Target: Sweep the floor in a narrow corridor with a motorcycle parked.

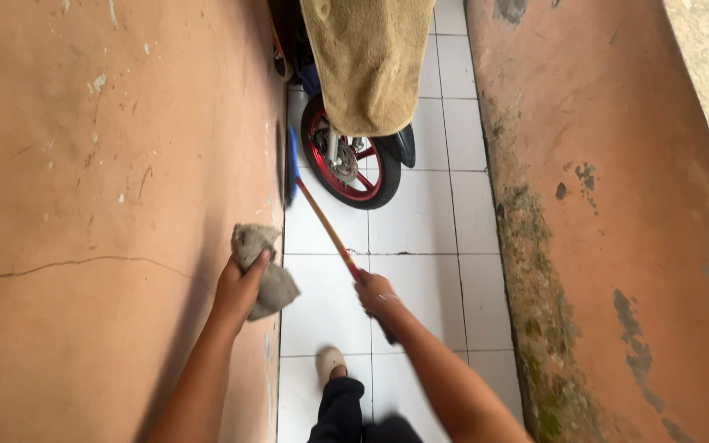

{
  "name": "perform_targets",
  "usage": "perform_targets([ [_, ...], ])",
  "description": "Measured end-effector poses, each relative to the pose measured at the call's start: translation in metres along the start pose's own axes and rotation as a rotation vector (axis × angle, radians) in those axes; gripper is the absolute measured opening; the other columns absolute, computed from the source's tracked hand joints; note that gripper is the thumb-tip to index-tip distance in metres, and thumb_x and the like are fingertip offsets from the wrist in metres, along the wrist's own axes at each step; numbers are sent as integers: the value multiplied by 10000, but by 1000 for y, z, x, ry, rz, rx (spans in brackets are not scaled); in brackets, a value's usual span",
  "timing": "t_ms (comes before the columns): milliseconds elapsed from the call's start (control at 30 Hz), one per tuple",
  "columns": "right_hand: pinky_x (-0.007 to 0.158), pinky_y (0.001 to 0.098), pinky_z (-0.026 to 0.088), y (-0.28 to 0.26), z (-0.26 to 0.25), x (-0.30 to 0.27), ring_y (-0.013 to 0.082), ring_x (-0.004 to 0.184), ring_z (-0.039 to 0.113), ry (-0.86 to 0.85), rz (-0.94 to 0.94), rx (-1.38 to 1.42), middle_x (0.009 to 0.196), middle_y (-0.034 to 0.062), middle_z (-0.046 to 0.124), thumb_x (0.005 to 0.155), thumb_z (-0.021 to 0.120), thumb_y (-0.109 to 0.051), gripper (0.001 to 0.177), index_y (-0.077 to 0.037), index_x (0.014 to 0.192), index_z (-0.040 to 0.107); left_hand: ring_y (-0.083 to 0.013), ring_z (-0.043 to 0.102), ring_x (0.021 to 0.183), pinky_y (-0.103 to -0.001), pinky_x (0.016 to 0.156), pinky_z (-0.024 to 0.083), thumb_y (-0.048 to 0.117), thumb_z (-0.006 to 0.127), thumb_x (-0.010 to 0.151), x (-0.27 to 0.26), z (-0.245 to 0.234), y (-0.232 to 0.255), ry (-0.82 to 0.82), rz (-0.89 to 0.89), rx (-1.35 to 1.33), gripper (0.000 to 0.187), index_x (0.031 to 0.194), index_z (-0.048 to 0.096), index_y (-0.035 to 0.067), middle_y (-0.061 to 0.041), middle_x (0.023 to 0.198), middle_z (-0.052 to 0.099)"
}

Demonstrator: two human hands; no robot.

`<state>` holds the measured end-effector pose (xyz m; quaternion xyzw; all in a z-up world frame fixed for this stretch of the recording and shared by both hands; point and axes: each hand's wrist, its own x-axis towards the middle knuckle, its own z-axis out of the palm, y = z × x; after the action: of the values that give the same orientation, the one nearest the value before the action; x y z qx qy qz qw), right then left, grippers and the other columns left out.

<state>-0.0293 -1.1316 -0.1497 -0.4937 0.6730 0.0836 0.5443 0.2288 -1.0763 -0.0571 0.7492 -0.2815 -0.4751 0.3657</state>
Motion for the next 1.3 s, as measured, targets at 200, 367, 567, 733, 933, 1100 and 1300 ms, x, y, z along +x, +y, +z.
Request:
perform_targets([
  [200, 618, 402, 588, -27, 35, 124, 246, 730, 727, 10, 191, -19, 890, 153, 757, 1051, 474, -195, 355, 19, 1274, 648, -229, 627, 1234, -374, 1042, 450, 416, 668, 912, 7, -12, -30, 42, 13, 27, 549, 1348, 632, 83, -104, 1299, 701],
  [367, 863, 453, 578, 152, -35, 130, 312, 1007, 740, 151, 79, -437, 1094, 143, 765, 971, 530, -238, 343, -122, 1213, 744, -240, 620, 1239, -383, 1040, 463, 421, 651, 932, -6, -8, -27, 10, -66, -28, 558, 1356, 615, 59, -115, 1309, 688],
  [567, 928, 405, 575, 281, -173, -28, 217, 1077, 755, 67, 477, -557, 1156, 60, 774, 1022, 495, -398, 388, -211, 1254, 743, -225, 611, 1251, -372, 1045, 462, 428, 641, 936, 11, 21, 6, -78, -62, -86, 562, 1361, 595, 63, -101, 1329, 671],
  [733, 1015, 421, 568, 319, -213, -97, 237, 1246, 668, 243, 645, -621, 1338, 25, 689, 1020, 500, -449, 397, -389, 1390, 629, -203, 621, 1196, -358, 1008, 470, 446, 636, 922, 25, 75, 58, -173, 5, 4, 583, 1380, 581, 89, -80, 1295, 666],
  [933, 1023, 460, 545, 289, -265, -96, 340, 1221, 662, 409, 579, -430, 1318, 115, 700, 993, 513, -477, 453, -341, 1405, 641, -193, 641, 1133, -342, 979, 494, 422, 654, 939, 62, 168, 111, -328, 153, -90, 566, 1351, 598, 38, -97, 1242, 699],
  [1100, 958, 447, 564, 235, -324, 51, 346, 1070, 721, 265, 146, -408, 1134, 156, 765, 951, 556, -409, 406, -215, 1263, 729, -173, 631, 1149, -325, 986, 477, 389, 654, 940, 112, 239, 163, -344, 204, -101, 538, 1354, 596, 50, -83, 1266, 690],
  [1300, 973, 416, 577, 135, -375, 195, 296, 1163, 697, 259, 190, -637, 1227, 88, 738, 966, 580, -264, 325, -275, 1256, 726, -210, 656, 1181, -346, 1009, 494, 401, 646, 948, 182, 330, 232, -257, 70, -53, 548, 1370, 603, 52, -109, 1294, 706],
])
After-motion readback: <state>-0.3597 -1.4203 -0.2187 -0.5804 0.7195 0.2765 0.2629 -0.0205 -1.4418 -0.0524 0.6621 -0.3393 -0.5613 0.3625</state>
